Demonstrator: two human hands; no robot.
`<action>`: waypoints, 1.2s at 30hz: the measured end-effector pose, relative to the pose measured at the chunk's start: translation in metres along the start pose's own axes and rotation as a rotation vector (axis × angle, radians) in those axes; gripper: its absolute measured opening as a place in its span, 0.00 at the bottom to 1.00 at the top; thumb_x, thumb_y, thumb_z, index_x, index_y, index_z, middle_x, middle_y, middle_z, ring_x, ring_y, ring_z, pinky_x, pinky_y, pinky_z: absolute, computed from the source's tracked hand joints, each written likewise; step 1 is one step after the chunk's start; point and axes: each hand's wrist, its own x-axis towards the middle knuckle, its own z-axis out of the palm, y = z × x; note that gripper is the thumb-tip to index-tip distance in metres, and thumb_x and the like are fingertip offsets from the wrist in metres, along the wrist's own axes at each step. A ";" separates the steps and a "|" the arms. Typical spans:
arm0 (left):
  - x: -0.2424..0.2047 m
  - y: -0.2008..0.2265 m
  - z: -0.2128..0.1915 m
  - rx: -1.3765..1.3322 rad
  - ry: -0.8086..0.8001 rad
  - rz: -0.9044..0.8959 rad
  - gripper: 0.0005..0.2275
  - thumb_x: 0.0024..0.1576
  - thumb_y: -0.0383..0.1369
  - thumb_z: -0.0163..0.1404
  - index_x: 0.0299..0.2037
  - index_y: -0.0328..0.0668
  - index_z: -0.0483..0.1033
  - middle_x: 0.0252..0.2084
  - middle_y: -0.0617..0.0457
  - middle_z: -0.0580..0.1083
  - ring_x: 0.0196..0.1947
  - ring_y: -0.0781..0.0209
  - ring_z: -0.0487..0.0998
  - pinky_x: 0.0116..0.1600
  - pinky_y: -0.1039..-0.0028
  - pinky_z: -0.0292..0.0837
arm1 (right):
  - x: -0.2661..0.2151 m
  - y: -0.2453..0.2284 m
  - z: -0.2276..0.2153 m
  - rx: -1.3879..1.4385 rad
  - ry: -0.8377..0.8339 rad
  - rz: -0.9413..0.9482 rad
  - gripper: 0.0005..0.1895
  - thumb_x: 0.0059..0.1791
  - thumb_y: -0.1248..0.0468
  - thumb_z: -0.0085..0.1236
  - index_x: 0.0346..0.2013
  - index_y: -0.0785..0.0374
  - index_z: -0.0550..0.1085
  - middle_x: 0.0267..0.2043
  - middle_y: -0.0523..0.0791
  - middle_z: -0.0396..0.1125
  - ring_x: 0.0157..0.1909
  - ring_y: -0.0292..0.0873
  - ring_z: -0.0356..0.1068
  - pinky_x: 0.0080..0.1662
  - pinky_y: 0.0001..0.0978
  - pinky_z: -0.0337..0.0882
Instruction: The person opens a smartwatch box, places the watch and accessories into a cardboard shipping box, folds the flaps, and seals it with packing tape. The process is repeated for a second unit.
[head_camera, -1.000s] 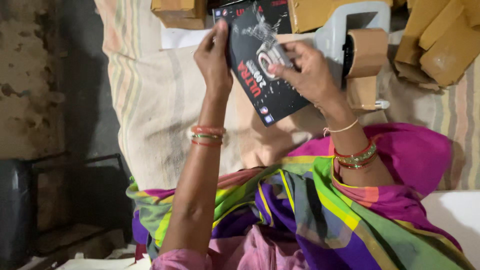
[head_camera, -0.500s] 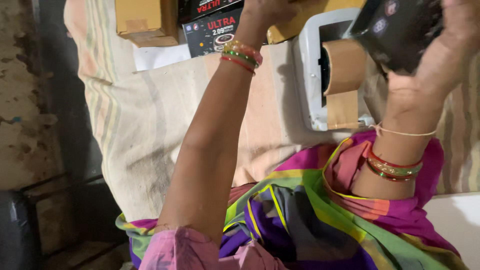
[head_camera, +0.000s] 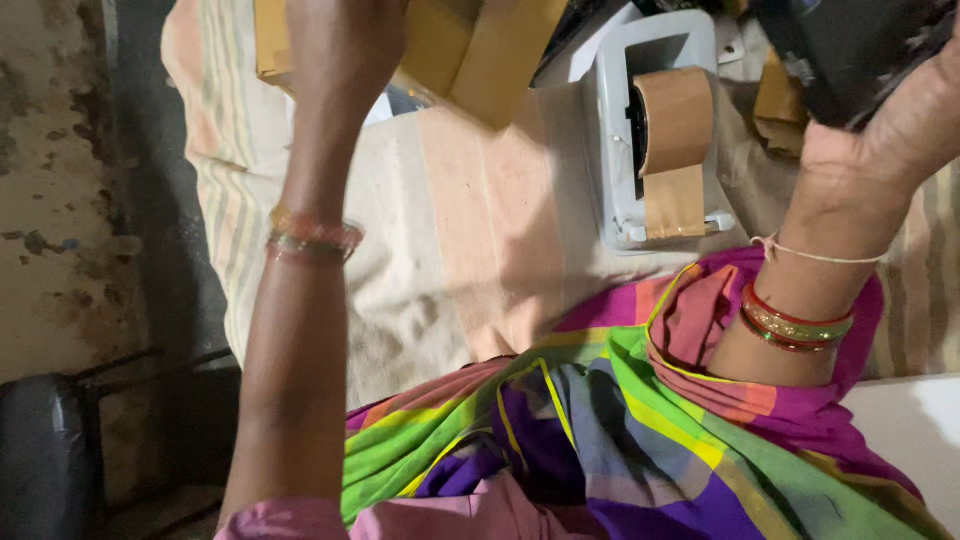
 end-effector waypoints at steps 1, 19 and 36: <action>-0.009 0.003 -0.018 -0.037 -0.043 -0.015 0.01 0.56 0.26 0.60 0.35 0.38 0.81 0.25 0.43 0.75 0.23 0.44 0.76 0.27 0.59 0.69 | -0.007 -0.001 0.014 -0.035 -0.025 -0.048 0.12 0.61 0.64 0.58 0.56 0.68 0.73 0.55 0.49 0.71 0.58 0.49 0.73 0.64 0.42 0.72; -0.126 0.071 0.012 0.265 -0.417 -0.087 0.08 0.61 0.27 0.51 0.49 0.37 0.72 0.50 0.44 0.70 0.49 0.47 0.73 0.49 0.62 0.71 | -0.043 0.021 0.141 -0.217 -0.133 -0.138 0.06 0.58 0.73 0.64 0.43 0.63 0.74 0.39 0.40 0.67 0.41 0.35 0.61 0.51 0.26 0.62; -0.087 0.029 -0.010 -0.123 -0.273 -0.088 0.16 0.53 0.17 0.49 0.47 0.48 0.75 0.37 0.49 0.80 0.39 0.44 0.79 0.47 0.58 0.73 | -0.037 0.016 0.111 -0.267 -0.160 -0.152 0.06 0.58 0.78 0.60 0.43 0.69 0.72 0.38 0.42 0.64 0.42 0.38 0.62 0.52 0.30 0.65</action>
